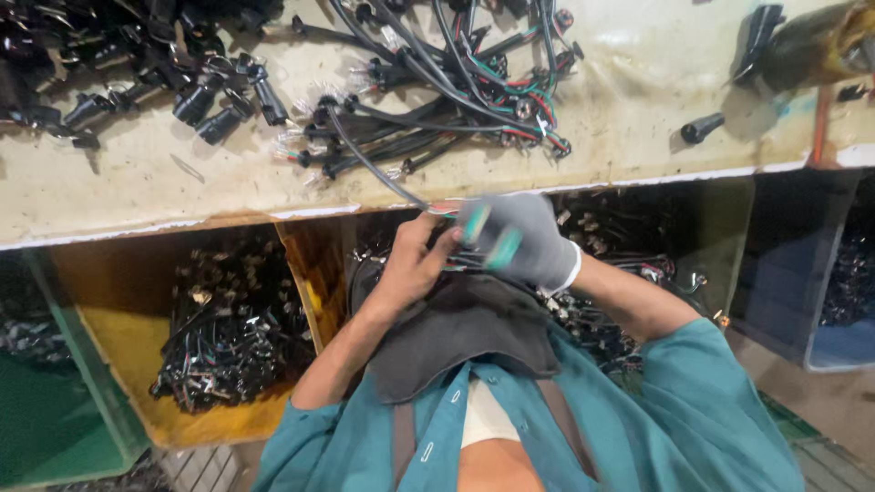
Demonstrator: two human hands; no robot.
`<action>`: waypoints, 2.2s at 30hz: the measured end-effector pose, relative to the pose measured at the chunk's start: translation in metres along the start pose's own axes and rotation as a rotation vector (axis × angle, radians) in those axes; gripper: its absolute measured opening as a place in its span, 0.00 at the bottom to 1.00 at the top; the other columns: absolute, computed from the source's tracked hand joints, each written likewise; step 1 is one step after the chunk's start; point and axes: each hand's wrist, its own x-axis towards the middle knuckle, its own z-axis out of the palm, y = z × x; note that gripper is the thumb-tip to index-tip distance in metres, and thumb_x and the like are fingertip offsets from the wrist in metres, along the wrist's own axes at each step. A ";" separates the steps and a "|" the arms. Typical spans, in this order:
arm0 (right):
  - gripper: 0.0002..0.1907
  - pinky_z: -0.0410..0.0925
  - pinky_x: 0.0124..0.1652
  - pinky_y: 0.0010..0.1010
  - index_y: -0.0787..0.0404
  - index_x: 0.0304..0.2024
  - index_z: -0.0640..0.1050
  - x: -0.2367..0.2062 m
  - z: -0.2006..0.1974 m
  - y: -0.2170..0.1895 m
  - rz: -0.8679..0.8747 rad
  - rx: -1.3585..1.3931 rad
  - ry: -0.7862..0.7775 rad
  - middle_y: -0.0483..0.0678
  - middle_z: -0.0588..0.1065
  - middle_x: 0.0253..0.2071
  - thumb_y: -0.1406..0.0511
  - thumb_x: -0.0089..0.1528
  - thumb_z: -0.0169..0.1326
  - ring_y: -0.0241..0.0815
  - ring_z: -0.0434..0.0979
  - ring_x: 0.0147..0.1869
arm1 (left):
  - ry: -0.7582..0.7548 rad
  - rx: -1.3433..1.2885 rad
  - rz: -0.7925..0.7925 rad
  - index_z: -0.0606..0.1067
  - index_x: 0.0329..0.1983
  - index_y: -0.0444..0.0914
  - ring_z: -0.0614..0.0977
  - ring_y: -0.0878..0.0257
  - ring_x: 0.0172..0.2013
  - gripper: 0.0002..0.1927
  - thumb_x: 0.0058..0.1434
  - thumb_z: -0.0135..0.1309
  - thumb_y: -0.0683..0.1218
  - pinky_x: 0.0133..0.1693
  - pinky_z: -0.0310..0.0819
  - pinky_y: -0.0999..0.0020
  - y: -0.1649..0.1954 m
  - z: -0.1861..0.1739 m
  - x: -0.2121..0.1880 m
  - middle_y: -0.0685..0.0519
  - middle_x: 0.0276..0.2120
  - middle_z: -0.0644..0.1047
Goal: The person repeatedly picks up black wires with colored inner conductors from a pile on a workbench, uses a green-handled tool to strip the outer insulation, and places the stripped wires back on the bench. The process is repeated for multiple wires in a continuous loop.
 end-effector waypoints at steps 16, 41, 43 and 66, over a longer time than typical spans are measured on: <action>0.05 0.55 0.24 0.27 0.65 0.39 0.74 -0.015 0.011 0.026 0.423 0.977 0.719 0.48 0.66 0.24 0.71 0.61 0.54 0.36 0.59 0.21 | -0.326 0.623 0.238 0.72 0.59 0.37 0.82 0.47 0.46 0.24 0.60 0.62 0.46 0.42 0.78 0.59 0.029 0.008 0.002 0.39 0.53 0.79; 0.22 0.73 0.39 0.37 0.61 0.60 0.71 -0.005 -0.022 0.021 0.100 -0.331 0.193 0.55 0.80 0.48 0.75 0.64 0.58 0.52 0.82 0.41 | 0.207 -0.361 0.118 0.65 0.56 0.41 0.81 0.59 0.38 0.23 0.67 0.61 0.54 0.45 0.79 0.63 0.056 -0.094 0.037 0.51 0.36 0.76; 0.20 0.73 0.37 0.36 0.60 0.56 0.73 -0.001 -0.017 -0.004 0.006 -0.302 0.264 0.53 0.79 0.45 0.75 0.62 0.59 0.49 0.81 0.40 | 0.078 -0.231 0.127 0.67 0.61 0.39 0.78 0.65 0.34 0.24 0.73 0.51 0.59 0.39 0.75 0.70 0.042 -0.056 0.022 0.52 0.36 0.75; 0.06 0.67 0.33 0.39 0.60 0.42 0.75 -0.037 0.040 0.007 0.250 1.423 0.581 0.50 0.73 0.35 0.70 0.64 0.59 0.49 0.74 0.35 | -0.099 -0.040 0.200 0.73 0.57 0.33 0.84 0.55 0.53 0.14 0.72 0.54 0.44 0.58 0.76 0.64 0.027 -0.001 -0.007 0.45 0.52 0.81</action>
